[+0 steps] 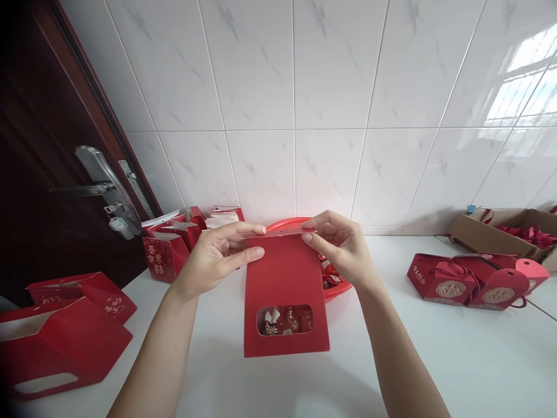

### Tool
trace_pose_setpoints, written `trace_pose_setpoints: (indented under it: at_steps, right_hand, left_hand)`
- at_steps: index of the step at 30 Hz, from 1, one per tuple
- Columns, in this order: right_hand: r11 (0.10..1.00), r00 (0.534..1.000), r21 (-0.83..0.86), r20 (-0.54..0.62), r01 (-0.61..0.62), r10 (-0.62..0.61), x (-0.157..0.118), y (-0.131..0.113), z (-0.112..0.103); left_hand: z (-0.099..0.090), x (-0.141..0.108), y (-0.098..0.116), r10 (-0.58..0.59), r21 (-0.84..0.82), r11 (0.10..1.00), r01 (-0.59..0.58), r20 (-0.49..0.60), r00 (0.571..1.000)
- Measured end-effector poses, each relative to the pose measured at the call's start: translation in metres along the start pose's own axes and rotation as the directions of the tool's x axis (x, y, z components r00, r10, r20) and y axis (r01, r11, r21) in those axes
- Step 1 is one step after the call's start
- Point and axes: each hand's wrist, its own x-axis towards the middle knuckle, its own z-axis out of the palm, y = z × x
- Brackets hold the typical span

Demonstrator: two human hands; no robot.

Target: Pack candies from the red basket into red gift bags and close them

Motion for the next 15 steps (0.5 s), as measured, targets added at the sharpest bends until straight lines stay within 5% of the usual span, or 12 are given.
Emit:
trace_pose_setpoints:
  at_steps: [7,15]
  right_hand:
    - [0.988,0.994,-0.122,-0.04,0.097,-0.102,-0.0002,-0.0012,-0.0022]
    - [0.996,0.998,-0.073,0.039,-0.046,0.049,-0.0016,-0.0041,-0.0039]
  left_hand:
    - [0.0021,0.0001,-0.0016,0.043,0.009,0.999,-0.042,-0.067,0.997]
    - [0.0029,-0.0009,0.0004,0.052,0.039,0.998,-0.048,-0.087,0.995]
